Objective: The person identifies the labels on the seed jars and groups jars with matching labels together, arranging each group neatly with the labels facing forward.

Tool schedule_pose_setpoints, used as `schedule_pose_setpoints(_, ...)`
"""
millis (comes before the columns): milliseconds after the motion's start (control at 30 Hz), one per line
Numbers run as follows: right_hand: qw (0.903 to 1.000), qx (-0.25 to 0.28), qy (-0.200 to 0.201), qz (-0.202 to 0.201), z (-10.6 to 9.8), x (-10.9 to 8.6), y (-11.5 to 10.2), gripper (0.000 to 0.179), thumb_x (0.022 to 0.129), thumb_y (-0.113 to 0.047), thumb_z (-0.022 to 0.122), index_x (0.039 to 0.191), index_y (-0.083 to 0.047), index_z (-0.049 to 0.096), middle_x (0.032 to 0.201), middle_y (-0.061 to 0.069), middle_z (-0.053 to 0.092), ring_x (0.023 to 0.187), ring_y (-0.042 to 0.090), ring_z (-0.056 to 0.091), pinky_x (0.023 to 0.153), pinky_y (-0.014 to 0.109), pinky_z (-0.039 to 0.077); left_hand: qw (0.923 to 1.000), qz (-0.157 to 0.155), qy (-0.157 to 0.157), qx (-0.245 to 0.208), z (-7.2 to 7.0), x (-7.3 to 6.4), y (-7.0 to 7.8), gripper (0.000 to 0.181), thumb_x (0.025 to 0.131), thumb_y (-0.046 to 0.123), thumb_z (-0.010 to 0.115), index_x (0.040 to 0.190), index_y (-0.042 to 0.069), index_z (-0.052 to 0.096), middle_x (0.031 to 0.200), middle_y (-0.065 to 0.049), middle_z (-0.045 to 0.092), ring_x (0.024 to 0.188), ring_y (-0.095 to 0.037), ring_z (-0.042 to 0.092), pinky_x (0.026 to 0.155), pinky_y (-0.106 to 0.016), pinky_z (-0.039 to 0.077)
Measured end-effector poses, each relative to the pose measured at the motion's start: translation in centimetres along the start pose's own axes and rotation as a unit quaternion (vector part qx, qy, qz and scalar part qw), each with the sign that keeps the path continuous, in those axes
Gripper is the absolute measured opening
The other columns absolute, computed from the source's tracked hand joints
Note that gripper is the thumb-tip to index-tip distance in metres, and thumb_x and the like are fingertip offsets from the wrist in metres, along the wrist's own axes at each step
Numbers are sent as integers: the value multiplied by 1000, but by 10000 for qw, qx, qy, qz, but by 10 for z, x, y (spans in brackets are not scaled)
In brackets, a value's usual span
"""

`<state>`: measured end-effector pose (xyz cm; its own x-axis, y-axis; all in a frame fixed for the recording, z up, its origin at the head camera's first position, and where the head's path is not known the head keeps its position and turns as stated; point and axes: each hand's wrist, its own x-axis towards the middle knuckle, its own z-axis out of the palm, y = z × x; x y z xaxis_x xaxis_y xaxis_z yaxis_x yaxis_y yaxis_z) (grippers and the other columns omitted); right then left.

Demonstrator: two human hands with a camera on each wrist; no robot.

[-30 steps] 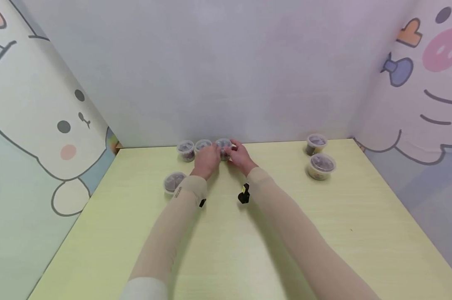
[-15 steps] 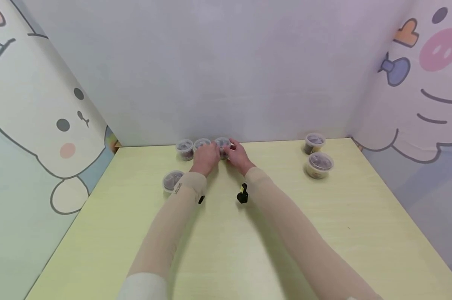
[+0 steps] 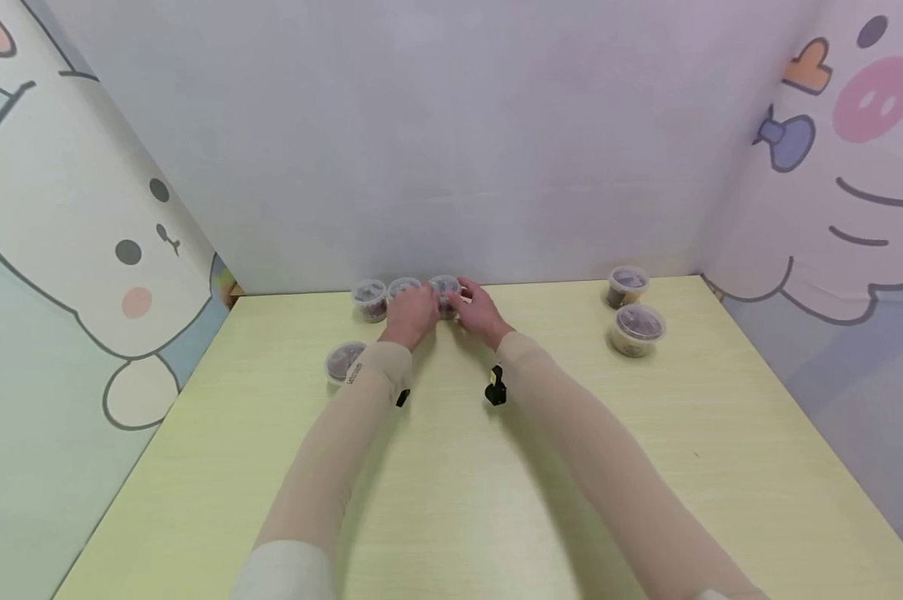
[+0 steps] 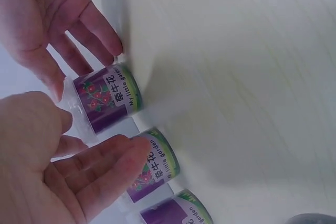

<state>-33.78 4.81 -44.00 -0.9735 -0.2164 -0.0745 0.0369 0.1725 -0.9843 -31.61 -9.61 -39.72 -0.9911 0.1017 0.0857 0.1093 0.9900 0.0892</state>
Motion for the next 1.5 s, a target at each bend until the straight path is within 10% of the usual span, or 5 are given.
schedule_pose_setpoints(367, 9720, -2266, -548, -299, -71, -13, -15, 47, 105, -17, 54, 148, 3, 47, 150, 22, 48, 139, 36, 45, 111, 46, 41, 9993, 364, 9, -54, -13, 2, 16, 26, 101, 23, 53, 83, 8, 66, 78, -9, 65, 72, -28, 63, 66, -45, 55)
schedule_pose_setpoints(667, 8029, -5333, -2614, -509, -157, -48, -60, 44, 104, -13, 54, 139, 14, 51, 143, 30, 51, 135, 46, 45, 113, 54, 36, 9868, 1158, -1010, 517, -25, -2, 58, 17, 95, 15, 60, 79, 10, 58, 77, -4, 55, 69, -19, 50, 68, -37, 50)
schedule_pose_setpoints(767, 7810, -5610, -2729, -304, -185, -67, -71, 45, 103, -12, 56, 140, 13, 49, 144, 31, 48, 135, 48, 43, 112, 56, 36, 9752, 1461, -1619, 391, -26, -4, 77, 10, 96, 15, 60, 89, 8, 64, 82, -5, 59, 70, -18, 49, 66, -33, 45)
schedule_pose_setpoints(1000, 8036, -5534, -2137, -477, -245, -101, -63, 46, 101, -12, 60, 138, 13, 50, 138, 34, 52, 128, 50, 49, 103, 60, 43, 9538, 2114, -2089, -442, -15, -5, 125, 46, 103, 29, 58, 141, 3, 55, 139, -11, 59, 121, -23, 59, 102, -34, 48)
schedule_pose_setpoints(1500, 9477, -3105, -472, 575, -297, -143, 17, 74, 110, -38, 41, 154, 15, 15, 149, 42, 31, 131, 55, 45, 105, 60, 43, 9274, 2385, -1627, -2381, 37, -19, 226, 74, 102, 35, 59, 160, 3, 24, 155, -18, 38, 138, -24, 46, 112, -31, 40)
